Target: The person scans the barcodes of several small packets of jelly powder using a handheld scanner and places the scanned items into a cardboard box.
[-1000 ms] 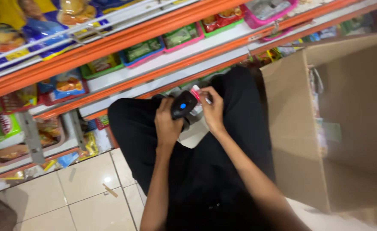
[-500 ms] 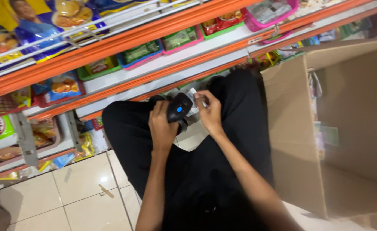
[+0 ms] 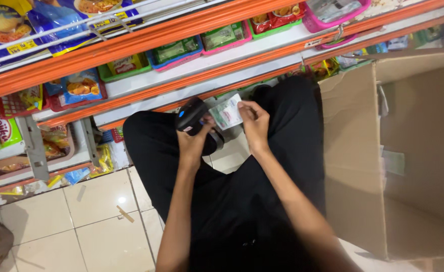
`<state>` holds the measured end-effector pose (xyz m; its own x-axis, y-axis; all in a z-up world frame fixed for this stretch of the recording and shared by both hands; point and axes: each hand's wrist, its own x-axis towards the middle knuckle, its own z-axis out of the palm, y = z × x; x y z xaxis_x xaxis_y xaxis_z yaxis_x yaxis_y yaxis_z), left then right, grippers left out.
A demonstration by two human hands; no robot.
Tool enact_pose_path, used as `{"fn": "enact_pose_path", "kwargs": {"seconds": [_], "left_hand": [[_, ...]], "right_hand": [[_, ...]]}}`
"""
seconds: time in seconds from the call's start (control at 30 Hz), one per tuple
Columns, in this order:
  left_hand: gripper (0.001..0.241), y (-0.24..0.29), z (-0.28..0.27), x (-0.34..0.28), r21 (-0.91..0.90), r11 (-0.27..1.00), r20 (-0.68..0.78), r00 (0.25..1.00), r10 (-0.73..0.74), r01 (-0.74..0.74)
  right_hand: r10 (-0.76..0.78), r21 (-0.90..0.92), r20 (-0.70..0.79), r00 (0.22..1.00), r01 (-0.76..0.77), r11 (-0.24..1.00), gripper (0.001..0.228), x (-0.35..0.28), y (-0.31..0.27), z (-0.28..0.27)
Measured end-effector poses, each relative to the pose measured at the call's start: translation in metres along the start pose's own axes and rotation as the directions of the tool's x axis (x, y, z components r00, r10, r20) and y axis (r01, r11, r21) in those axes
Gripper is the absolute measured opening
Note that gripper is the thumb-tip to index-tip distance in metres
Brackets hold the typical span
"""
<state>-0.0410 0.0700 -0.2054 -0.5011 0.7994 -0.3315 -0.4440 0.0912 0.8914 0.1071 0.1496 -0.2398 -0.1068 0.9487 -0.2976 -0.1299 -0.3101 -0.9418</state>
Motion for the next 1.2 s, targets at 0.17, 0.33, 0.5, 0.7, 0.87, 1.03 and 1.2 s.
{"fn": "enact_pose_path", "kwargs": {"seconds": [0.17, 0.33, 0.5, 0.7, 0.87, 1.03, 1.2], "left_hand": [[0.024, -0.01, -0.007, 0.006, 0.14, 0.986, -0.068, 0.992, 0.103, -0.093], [0.021, -0.012, -0.008, 0.003, 0.163, 0.976, -0.045, 0.987, 0.153, -0.144], [0.031, 0.003, 0.001, -0.005, 0.083, 0.995, 0.076, 0.996, 0.048, -0.055], [0.032, 0.017, 0.007, -0.017, 0.314, 0.943, 0.116, 0.991, 0.074, -0.107], [0.031, 0.084, 0.027, -0.049, 0.198, 0.932, 0.072, 0.953, 0.296, -0.304], [0.025, 0.182, 0.057, -0.089, 0.204, 0.913, 0.274, 0.916, 0.294, -0.354], [0.025, 0.292, 0.085, -0.125, 0.486, 0.334, 0.384, 0.541, 0.748, -0.808]], "right_hand": [[0.087, 0.005, 0.327, 0.941, -0.093, 0.996, 0.01, -0.001, -0.02, -0.009], [-0.241, -0.401, 0.278, 0.93, 0.341, 0.85, 0.005, 0.016, -0.017, -0.024], [-0.265, -0.246, 0.383, 0.885, 0.374, 0.894, 0.004, 0.02, 0.0, -0.033], [-0.377, -0.252, 0.451, 0.809, 0.521, 0.815, 0.015, -0.033, -0.006, 0.0], [-0.057, 0.074, 0.487, 0.871, 0.023, 0.997, 0.042, -0.063, -0.07, -0.001], [-0.086, 0.098, 0.363, 0.928, 0.054, 0.994, 0.057, -0.068, -0.164, 0.004], [-0.212, 0.374, 0.484, 0.849, 0.018, 0.927, 0.031, -0.087, -0.28, 0.023]]}}
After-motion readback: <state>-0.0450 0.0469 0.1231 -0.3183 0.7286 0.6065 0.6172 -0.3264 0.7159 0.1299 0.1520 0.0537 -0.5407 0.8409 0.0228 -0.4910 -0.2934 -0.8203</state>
